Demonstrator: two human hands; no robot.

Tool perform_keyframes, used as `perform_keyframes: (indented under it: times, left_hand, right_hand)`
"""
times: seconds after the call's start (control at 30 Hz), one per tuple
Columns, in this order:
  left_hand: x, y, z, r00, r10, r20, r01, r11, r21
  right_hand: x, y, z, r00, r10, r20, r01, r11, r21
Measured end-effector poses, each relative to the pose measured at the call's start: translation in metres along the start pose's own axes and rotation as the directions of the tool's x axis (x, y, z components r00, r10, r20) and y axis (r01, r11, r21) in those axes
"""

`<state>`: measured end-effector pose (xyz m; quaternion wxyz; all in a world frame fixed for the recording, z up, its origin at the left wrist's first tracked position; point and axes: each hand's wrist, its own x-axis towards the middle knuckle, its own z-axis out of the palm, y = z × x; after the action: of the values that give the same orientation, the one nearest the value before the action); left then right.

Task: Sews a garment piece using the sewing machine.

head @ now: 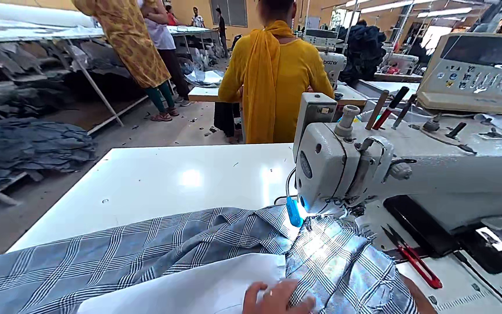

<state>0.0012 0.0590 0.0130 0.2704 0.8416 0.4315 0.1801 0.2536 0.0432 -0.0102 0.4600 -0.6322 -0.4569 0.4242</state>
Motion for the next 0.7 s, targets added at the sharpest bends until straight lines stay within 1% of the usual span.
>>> perform_keyframes:
  times: [0.03, 0.07, 0.1, 0.13, 0.17, 0.2, 0.23, 0.27, 0.33, 0.37, 0.43, 0.5, 0.53, 0.6, 0.63, 0.7]
  left_hand:
    - [0.012, -0.004, -0.003, 0.998, 0.044, -0.044, -0.044, 0.999, -0.003]
    - [0.026, -0.012, -0.003, 0.992, 0.095, -0.083, -0.094, 0.995, 0.016]
    - [0.041, -0.02, 0.0, 0.988, 0.124, -0.093, -0.12, 0.991, 0.051]
    - [0.057, -0.026, 0.0, 0.995, 0.09, -0.042, -0.086, 0.992, 0.097]
    - [0.073, -0.027, -0.003, 0.997, -0.023, 0.08, 0.011, 0.989, 0.147]
    - [0.086, -0.027, -0.003, 0.975, -0.144, 0.171, 0.104, 0.969, 0.223]
    - [0.094, -0.029, 0.002, 0.963, -0.213, 0.166, 0.155, 0.94, 0.304]
    - [0.097, -0.033, 0.011, 0.967, -0.231, 0.103, 0.178, 0.911, 0.371]
    - [0.096, -0.034, 0.016, 0.967, -0.249, 0.048, 0.2, 0.865, 0.46]
    - [0.093, -0.034, 0.017, 0.972, -0.235, 0.026, 0.193, 0.851, 0.488]
    - [0.082, -0.038, 0.018, 0.985, -0.155, -0.08, 0.173, 0.832, 0.526]
    - [0.066, -0.037, 0.019, 0.983, -0.114, -0.146, 0.177, 0.813, 0.554]
    - [0.057, -0.034, 0.02, 0.982, -0.105, -0.156, 0.178, 0.788, 0.589]
    - [0.043, -0.019, 0.021, 0.976, -0.202, -0.083, 0.206, 0.732, 0.649]
    - [0.041, -0.015, 0.02, 0.97, -0.235, -0.065, 0.217, 0.711, 0.669]
    - [0.047, -0.012, 0.013, 0.96, -0.277, -0.043, 0.242, 0.746, 0.62]
  right_hand:
    - [0.004, 0.002, 0.0, 0.998, 0.053, -0.045, -0.047, 0.991, 0.121]
    - [0.008, 0.001, -0.002, 0.99, 0.132, -0.047, -0.119, 0.968, 0.222]
    - [0.011, -0.001, -0.005, 0.979, 0.206, -0.007, -0.195, 0.935, 0.296]
    - [0.013, -0.004, -0.008, 0.966, 0.253, 0.043, -0.253, 0.91, 0.33]
    - [0.014, -0.005, -0.01, 0.96, 0.271, 0.072, -0.279, 0.901, 0.332]
    - [0.014, -0.006, -0.01, 0.962, 0.26, 0.082, -0.272, 0.913, 0.303]
    - [0.015, -0.004, -0.008, 0.971, 0.227, 0.068, -0.237, 0.938, 0.253]
    - [0.015, -0.002, -0.005, 0.98, 0.187, 0.063, -0.196, 0.963, 0.186]
    - [0.019, 0.003, 0.003, 0.99, 0.13, 0.061, -0.135, 0.986, 0.095]
    - [0.021, 0.006, 0.006, 0.991, 0.113, 0.076, -0.118, 0.991, 0.069]
    - [0.022, 0.006, 0.01, 0.984, 0.111, 0.136, -0.117, 0.993, 0.032]
    - [0.02, 0.002, 0.01, 0.967, 0.125, 0.221, -0.128, 0.992, -0.002]
    - [0.019, 0.001, 0.009, 0.956, 0.131, 0.264, -0.13, 0.991, -0.02]
    - [0.018, 0.001, 0.007, 0.935, 0.15, 0.321, -0.143, 0.989, -0.045]
    - [0.018, 0.001, 0.006, 0.932, 0.157, 0.325, -0.152, 0.988, -0.041]
    - [0.02, 0.003, 0.008, 0.948, 0.152, 0.28, -0.149, 0.988, -0.035]
